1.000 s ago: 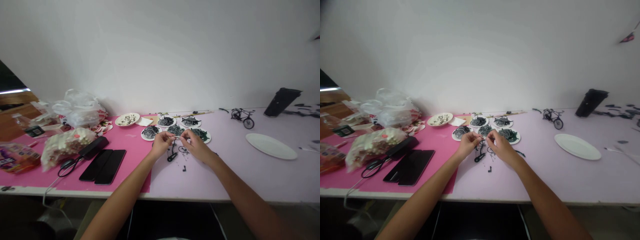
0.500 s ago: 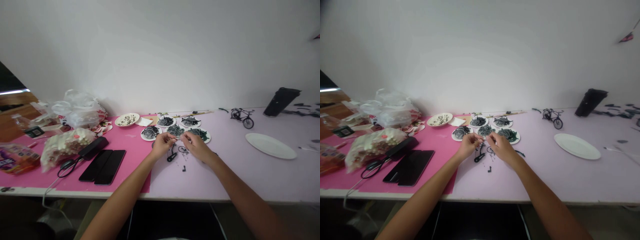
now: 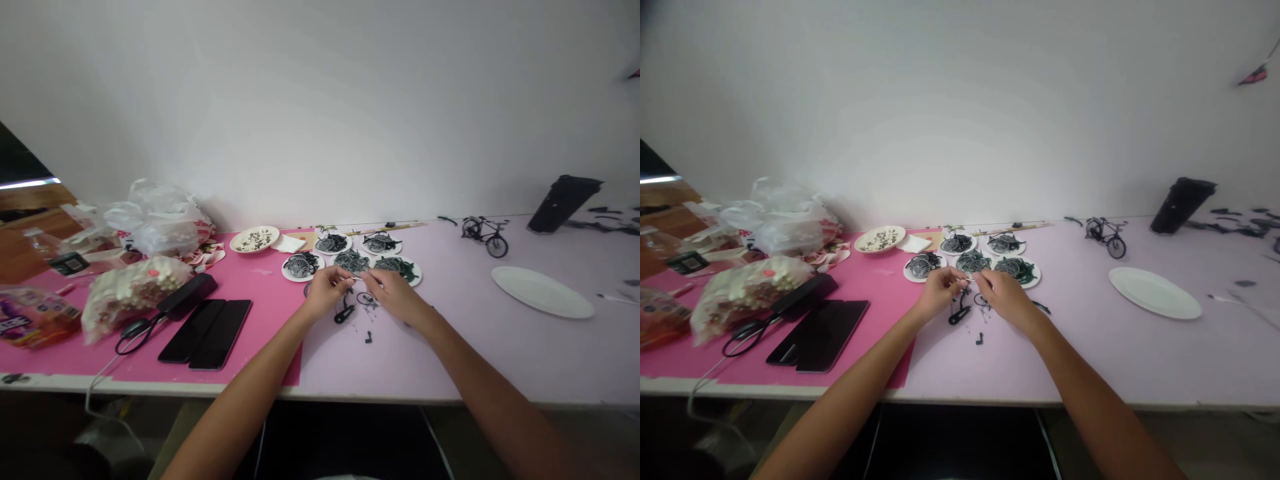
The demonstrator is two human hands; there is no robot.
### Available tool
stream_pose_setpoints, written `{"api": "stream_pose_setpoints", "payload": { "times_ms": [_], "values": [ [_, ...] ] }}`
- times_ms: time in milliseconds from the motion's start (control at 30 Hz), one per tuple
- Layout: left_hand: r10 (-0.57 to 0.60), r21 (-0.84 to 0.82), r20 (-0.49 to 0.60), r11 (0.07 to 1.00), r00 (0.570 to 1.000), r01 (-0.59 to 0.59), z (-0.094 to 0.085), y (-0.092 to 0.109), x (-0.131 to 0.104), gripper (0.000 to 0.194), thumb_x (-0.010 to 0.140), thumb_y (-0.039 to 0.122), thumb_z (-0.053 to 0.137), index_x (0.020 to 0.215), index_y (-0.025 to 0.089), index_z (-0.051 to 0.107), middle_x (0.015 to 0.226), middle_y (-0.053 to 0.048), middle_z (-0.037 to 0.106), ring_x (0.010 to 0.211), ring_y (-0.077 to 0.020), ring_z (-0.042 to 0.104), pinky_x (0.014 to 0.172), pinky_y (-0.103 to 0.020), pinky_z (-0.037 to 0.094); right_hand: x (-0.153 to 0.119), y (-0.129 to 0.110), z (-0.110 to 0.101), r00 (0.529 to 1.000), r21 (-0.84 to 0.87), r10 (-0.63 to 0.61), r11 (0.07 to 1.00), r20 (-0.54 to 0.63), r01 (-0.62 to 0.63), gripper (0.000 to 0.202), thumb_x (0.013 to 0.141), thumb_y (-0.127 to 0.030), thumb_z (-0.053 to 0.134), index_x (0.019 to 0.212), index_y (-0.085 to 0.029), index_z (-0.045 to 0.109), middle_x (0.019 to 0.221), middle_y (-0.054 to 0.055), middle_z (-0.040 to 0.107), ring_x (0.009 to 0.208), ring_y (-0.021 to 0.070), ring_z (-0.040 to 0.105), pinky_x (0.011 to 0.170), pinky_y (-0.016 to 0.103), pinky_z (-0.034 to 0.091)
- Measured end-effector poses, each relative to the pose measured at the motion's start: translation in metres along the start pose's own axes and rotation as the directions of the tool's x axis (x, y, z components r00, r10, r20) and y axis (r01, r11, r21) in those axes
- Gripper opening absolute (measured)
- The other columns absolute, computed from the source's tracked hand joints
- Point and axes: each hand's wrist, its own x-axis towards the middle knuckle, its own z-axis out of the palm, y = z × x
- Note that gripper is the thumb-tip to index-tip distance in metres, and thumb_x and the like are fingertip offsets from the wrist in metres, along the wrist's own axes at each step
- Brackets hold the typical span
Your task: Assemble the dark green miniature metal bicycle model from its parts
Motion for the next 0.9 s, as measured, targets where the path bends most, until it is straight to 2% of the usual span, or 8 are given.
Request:
{"api": "stream_pose_setpoints", "payload": {
  "times_ms": [133,233,300,367,433,533,600,900],
  "values": [
    [0.025,0.018,-0.015,1.000,1.000,-0.025,-0.001,0.005,-0.001,0.020,0.084,0.033,0.077,0.090,0.014,0.074,0.080,-0.005,0.072,0.057,-0.0107,0.057,0.055,-0.023,0.046,0.001,0.004,0.001,0.999,-0.005,0.043,0.999,0.006,-0.043,0.041,0.106,-0.050,0.036,0.085,-0.023,0.059,0.069,0.000,0.057,0.061,0.0179,0.052,0.060,0.030,0.036],
    [0.029,0.083,-0.047,0.996,0.998,-0.025,-0.002,0.008,-0.001,0.018,0.087,0.032,0.072,0.093,0.015,0.076,0.081,-0.006,0.073,0.058,-0.0115,0.057,0.056,-0.023,0.046,0.001,0.005,0.000,0.996,-0.013,0.086,0.996,0.021,-0.086,0.036,0.107,-0.047,0.034,0.085,-0.024,0.051,0.073,0.000,0.058,0.064,0.0183,0.052,0.061,0.030,0.037],
    [0.014,0.100,-0.074,0.995,0.997,-0.006,-0.002,0.010,-0.001,0.019,0.088,0.032,0.071,0.095,0.016,0.076,0.084,-0.007,0.074,0.059,-0.0124,0.059,0.056,-0.024,0.047,-0.001,0.002,-0.001,0.993,-0.007,0.100,0.995,0.062,-0.099,0.034,0.105,-0.050,0.039,0.081,-0.025,0.043,0.072,-0.002,0.054,0.062,0.0176,0.049,0.059,0.030,0.035],
    [-0.003,0.093,-0.097,0.996,0.995,0.012,-0.002,0.010,-0.001,0.020,0.089,0.033,0.070,0.097,0.016,0.077,0.090,-0.008,0.076,0.061,-0.0131,0.061,0.056,-0.024,0.049,-0.004,-0.002,-0.001,0.984,0.026,0.083,0.996,0.155,-0.088,0.035,0.098,-0.051,0.055,0.080,-0.026,0.039,0.073,-0.003,0.054,0.063,0.0170,0.048,0.058,0.029,0.034],
    [-0.010,0.088,-0.111,0.996,0.994,0.020,-0.002,0.011,-0.001,0.020,0.088,0.032,0.071,0.097,0.016,0.077,0.096,-0.009,0.077,0.063,-0.0137,0.062,0.057,-0.025,0.051,-0.006,-0.007,-0.001,0.959,0.078,0.051,0.994,0.278,-0.075,0.036,0.087,-0.043,0.070,0.080,-0.025,0.040,0.077,-0.002,0.061,0.066,0.0174,0.054,0.059,0.029,0.037],
    [-0.002,0.113,-0.112,0.993,0.994,0.015,-0.001,0.011,-0.002,0.020,0.089,0.033,0.070,0.097,0.016,0.077,0.096,-0.010,0.077,0.065,-0.0146,0.062,0.057,-0.025,0.050,-0.010,-0.012,0.002,0.897,0.126,0.039,0.986,0.440,-0.105,0.034,0.077,-0.027,0.074,0.078,-0.025,0.040,0.084,-0.001,0.071,0.073,0.0196,0.064,0.062,0.029,0.040],
    [0.014,0.133,-0.106,0.991,0.994,0.001,-0.001,0.011,-0.002,0.020,0.089,0.034,0.071,0.097,0.016,0.076,0.095,-0.009,0.077,0.065,-0.0145,0.061,0.058,-0.025,0.050,-0.011,-0.014,0.005,0.866,0.133,0.047,0.983,0.497,-0.130,0.034,0.075,-0.023,0.073,0.076,-0.024,0.038,0.086,-0.001,0.074,0.075,0.0205,0.068,0.062,0.029,0.042],
    [0.024,0.134,-0.086,0.991,0.996,-0.012,0.000,0.009,-0.002,0.020,0.088,0.034,0.072,0.096,0.016,0.076,0.091,-0.007,0.076,0.063,-0.0132,0.061,0.060,-0.025,0.049,-0.012,-0.011,0.013,0.876,0.095,-0.001,0.994,0.482,-0.051,0.028,0.079,-0.020,0.068,0.080,-0.024,0.040,0.089,0.001,0.076,0.075,0.0206,0.070,0.063,0.029,0.044]
  ]
}}
